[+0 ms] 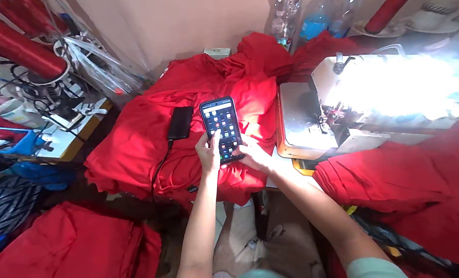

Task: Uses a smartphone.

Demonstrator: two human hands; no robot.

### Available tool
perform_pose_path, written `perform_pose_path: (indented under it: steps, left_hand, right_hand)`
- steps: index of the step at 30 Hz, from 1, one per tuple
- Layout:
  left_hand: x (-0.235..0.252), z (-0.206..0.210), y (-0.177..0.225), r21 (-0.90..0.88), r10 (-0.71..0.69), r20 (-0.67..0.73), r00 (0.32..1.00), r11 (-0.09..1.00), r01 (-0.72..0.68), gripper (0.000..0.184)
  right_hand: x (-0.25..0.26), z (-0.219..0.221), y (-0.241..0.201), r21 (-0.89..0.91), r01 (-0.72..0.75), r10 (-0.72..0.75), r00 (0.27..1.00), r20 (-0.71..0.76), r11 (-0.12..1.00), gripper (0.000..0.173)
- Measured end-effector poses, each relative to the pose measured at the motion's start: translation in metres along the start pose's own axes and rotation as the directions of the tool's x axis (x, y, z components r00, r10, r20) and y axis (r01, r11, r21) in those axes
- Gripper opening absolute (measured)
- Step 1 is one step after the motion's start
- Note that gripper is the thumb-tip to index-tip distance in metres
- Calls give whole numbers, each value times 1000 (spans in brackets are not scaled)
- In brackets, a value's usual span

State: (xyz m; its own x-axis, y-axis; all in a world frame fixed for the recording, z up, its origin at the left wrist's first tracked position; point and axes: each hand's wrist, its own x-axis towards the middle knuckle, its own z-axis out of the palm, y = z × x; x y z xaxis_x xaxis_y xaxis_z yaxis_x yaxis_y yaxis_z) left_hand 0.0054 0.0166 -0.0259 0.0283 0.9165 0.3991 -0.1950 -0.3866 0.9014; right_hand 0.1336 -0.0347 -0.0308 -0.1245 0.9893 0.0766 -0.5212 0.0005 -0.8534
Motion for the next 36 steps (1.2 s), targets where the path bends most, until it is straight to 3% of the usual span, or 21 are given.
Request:
perform_pose_path:
  steps: [5,9,16,36]
  left_hand:
    - [-1,1,2,62,11,-18,1000,998,-10,13]
    - [-2,-1,3,47,-34,-29,999,998,35,29]
    - [-2,-5,-3,-150,-118,23,993,981,121,51]
    - [2,0,3,-118,-152,-19,988,982,148,47]
  right_hand:
    - [1,-3,4,24,-7,6,1000,18,1000,42]
    - [2,-2,3,19,-10,10,1000,9,1000,40]
    - [1,-3,4,37,6,-6,1000,6,999,39]
    - [4,-3,0,72,-26,24,999,26,997,37]
